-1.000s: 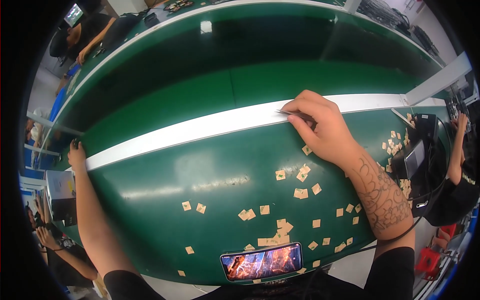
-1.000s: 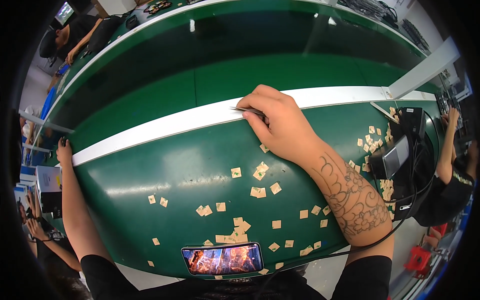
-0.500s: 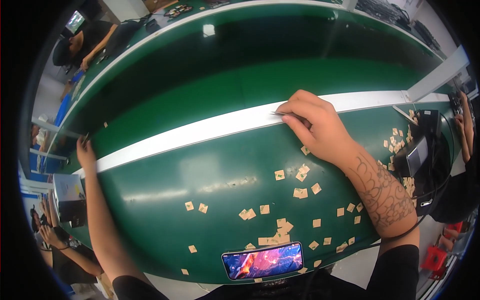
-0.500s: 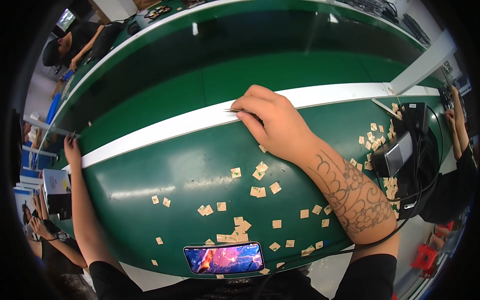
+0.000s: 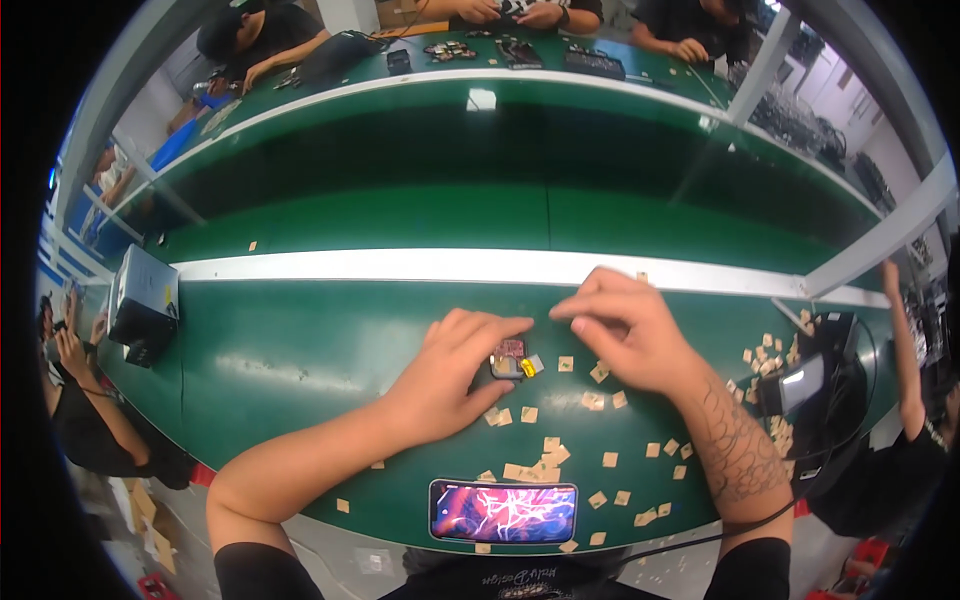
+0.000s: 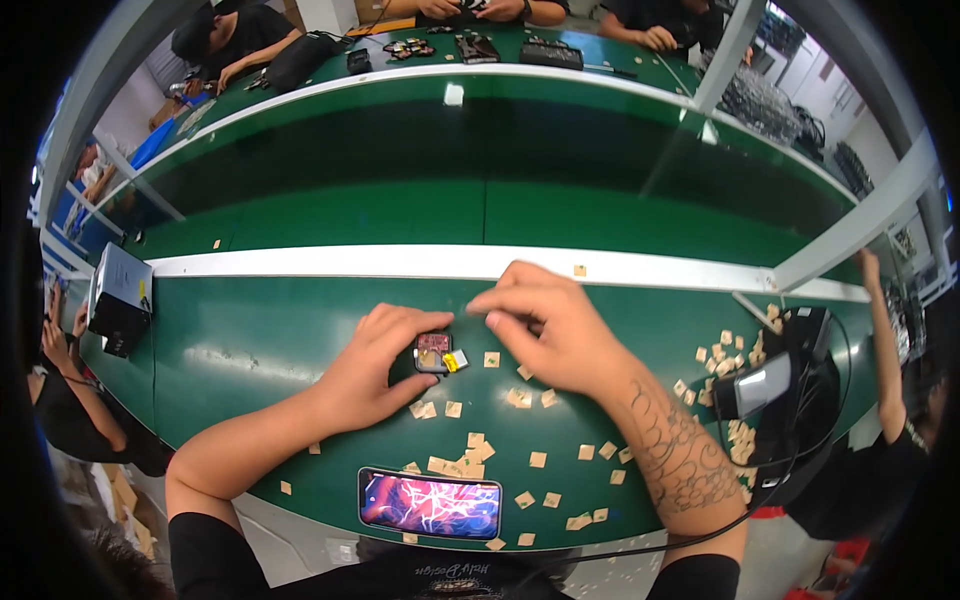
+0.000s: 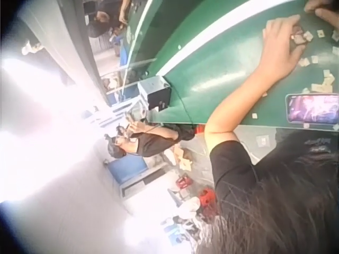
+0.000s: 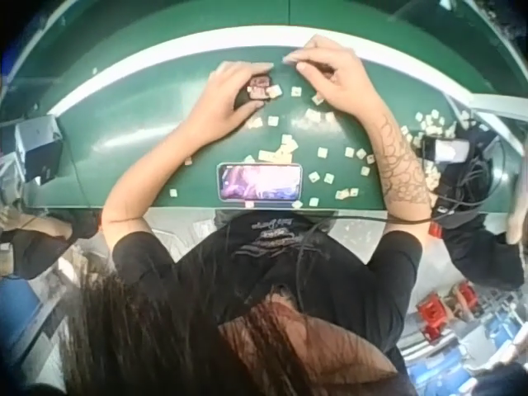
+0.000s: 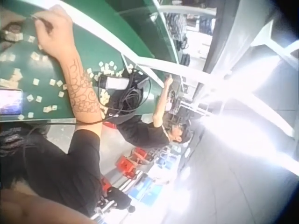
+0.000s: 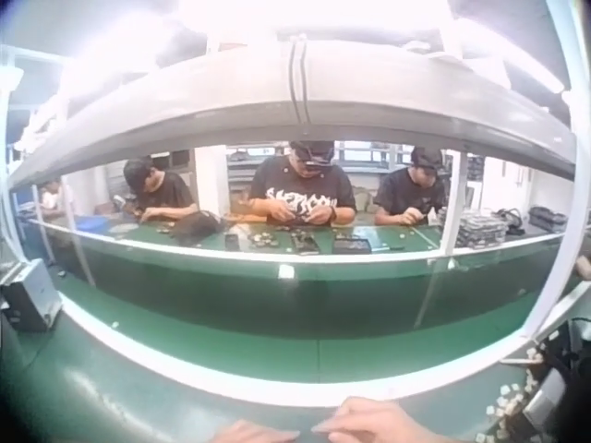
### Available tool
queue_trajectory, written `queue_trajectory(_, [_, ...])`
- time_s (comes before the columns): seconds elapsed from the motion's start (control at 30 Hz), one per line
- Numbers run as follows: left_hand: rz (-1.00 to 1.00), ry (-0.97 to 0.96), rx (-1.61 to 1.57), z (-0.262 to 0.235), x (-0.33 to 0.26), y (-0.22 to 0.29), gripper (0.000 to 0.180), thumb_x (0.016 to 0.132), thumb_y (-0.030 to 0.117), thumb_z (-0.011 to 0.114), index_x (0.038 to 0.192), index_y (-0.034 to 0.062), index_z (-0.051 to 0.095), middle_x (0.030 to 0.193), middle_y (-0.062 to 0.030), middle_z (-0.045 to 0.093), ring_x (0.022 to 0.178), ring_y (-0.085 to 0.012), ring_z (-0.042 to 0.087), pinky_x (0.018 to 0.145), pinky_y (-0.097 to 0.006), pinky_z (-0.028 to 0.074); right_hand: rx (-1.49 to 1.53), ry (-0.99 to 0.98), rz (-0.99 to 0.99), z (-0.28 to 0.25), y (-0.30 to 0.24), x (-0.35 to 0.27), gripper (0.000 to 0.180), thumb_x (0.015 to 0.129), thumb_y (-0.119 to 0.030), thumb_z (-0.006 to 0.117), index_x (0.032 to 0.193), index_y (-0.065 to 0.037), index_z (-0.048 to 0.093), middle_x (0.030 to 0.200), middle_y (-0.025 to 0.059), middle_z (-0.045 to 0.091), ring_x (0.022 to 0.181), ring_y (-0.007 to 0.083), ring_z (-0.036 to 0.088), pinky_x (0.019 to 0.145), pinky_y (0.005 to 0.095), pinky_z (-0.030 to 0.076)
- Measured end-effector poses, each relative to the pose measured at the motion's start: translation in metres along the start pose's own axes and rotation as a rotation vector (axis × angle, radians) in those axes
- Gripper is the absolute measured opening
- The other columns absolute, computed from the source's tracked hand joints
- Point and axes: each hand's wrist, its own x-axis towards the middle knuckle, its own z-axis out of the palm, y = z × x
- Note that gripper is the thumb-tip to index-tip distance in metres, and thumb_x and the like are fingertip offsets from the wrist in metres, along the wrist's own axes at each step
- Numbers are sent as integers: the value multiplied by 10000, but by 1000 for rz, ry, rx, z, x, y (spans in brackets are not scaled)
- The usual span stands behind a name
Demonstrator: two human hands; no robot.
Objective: Assembling small electronic components by applying adhesive tape on an assembly line.
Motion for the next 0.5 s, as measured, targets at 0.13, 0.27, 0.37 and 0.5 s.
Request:
queue_trajectory(0.13, [-4,60,-39,6,-5,-3,692,865,80,823,1500,116,550,1316,-126,591,1259,-362,545,1084,-476,430,-165,-95,-16,9,-27,-6,213,925,-13,723,1131,-55,751,930,101,641,732,278,676,671,367,558])
queue_trajectory(0.27, [-38,10,-51,2,-5,-3,724,848,109,862,1505,107,558,1276,-129,584,1194,-362,542,1068,-461,441,-428,-141,-72,27,-44,-7,163,890,-51,733,1050,-75,712,910,87,598,802,285,694,664,408,572])
queue_trajectory(0.37, [-34,7,-62,3,-6,-4,731,841,124,875,1502,126,563,1232,-122,574,1167,-352,539,1046,-454,444,-670,-195,-100,37,-46,-10,163,842,-56,709,997,-51,658,937,65,584,877,243,683,669,381,590])
queue_trajectory(0.5, [-58,2,-83,5,-7,-4,702,838,134,882,1473,145,582,1180,-112,557,1148,-344,541,1031,-451,444,-777,-314,-77,42,-61,-8,168,824,-58,712,976,-46,642,953,69,587,899,247,679,664,381,589])
